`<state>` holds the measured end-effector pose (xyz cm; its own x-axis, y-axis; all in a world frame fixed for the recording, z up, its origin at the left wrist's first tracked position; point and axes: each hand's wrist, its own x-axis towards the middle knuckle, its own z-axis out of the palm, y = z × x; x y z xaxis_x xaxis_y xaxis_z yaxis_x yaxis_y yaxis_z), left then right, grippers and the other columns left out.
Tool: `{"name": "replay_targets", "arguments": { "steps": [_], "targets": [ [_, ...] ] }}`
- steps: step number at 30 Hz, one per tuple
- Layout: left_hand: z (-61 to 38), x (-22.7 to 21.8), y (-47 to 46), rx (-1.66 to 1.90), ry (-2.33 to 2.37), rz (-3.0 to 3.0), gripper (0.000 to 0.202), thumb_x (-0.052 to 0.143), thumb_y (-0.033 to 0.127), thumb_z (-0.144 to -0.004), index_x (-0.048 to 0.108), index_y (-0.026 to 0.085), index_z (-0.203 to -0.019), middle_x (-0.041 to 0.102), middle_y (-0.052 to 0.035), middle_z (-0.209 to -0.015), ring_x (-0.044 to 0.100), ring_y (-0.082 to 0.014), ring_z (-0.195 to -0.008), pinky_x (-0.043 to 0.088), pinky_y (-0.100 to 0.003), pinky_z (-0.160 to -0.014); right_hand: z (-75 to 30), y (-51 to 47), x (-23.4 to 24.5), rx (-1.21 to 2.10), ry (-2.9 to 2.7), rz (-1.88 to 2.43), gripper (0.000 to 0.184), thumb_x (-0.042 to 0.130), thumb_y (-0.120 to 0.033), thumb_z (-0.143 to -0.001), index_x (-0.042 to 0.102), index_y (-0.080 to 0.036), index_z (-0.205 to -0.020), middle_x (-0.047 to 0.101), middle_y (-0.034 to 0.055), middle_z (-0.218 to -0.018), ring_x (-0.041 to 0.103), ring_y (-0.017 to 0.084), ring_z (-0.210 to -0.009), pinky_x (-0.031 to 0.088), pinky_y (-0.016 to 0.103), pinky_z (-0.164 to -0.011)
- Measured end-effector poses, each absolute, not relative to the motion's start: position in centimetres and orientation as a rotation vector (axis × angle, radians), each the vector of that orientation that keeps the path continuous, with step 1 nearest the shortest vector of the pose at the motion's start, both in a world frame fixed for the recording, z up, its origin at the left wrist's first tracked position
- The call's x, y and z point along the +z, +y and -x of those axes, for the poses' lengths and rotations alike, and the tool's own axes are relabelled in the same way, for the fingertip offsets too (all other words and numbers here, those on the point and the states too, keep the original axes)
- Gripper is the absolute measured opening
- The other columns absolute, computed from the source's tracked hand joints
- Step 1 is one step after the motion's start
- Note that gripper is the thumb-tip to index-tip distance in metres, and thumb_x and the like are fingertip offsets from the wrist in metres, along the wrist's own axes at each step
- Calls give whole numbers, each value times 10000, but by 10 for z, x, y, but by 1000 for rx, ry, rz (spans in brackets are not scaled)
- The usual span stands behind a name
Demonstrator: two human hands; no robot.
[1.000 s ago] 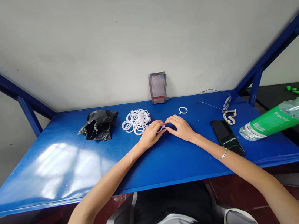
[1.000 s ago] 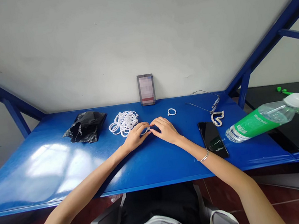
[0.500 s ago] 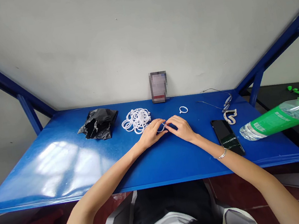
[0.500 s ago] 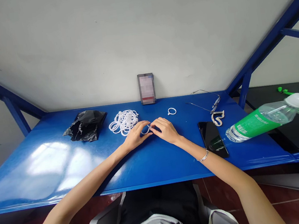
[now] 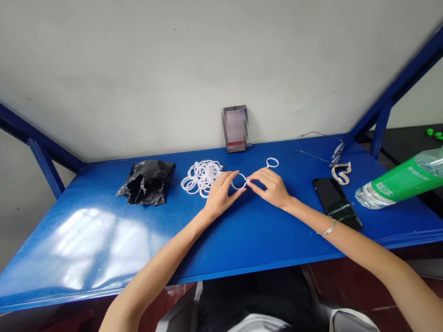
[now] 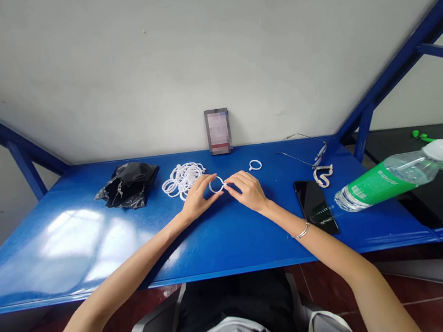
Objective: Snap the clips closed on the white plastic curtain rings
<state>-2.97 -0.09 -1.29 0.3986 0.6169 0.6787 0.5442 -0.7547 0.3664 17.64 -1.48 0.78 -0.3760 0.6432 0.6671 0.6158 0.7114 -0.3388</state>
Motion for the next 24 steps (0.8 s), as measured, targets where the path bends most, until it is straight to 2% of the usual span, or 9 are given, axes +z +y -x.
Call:
{"name": "replay_targets", "arguments": {
  "steps": [12,17,20,24],
  "targets": [
    [30,-7,-2,1354,1033,-2558,437,626,410,-878,518,166,-1224,640,-121,-1085,640,-227,-1021,553,-360,-863,-177,-15,6,-17,-2081,949,146,524,-296,-950,649,-222,-938,725,66,-900,660,212,-864,519,367,-772],
    [30,-6,-4,1309,1039,-2522,511,619,462,-871,483,189,-1282,639,-112,-1084,641,-227,-1014,544,-373,-876,-176,-16,7,-18,-2068,954,165,507,-302,-958,647,-222,-920,716,68,-884,657,211,-854,517,364,-765],
    [31,-6,-4,1295,1059,-2487,555,626,474,-863,464,191,-1312,636,-116,-1098,637,-234,-1030,540,-381,-886,-175,-16,9,-25,-2041,930,144,517,-280,-953,645,-221,-921,717,65,-866,662,210,-842,523,364,-757],
    [32,-6,-4,1321,1055,-2458,506,640,447,-861,499,184,-1271,633,-114,-1108,632,-232,-1047,537,-371,-887,-175,-16,9,-98,-2019,852,77,560,-231,-932,633,-209,-918,717,61,-835,662,199,-798,532,341,-711]
  ]
}}
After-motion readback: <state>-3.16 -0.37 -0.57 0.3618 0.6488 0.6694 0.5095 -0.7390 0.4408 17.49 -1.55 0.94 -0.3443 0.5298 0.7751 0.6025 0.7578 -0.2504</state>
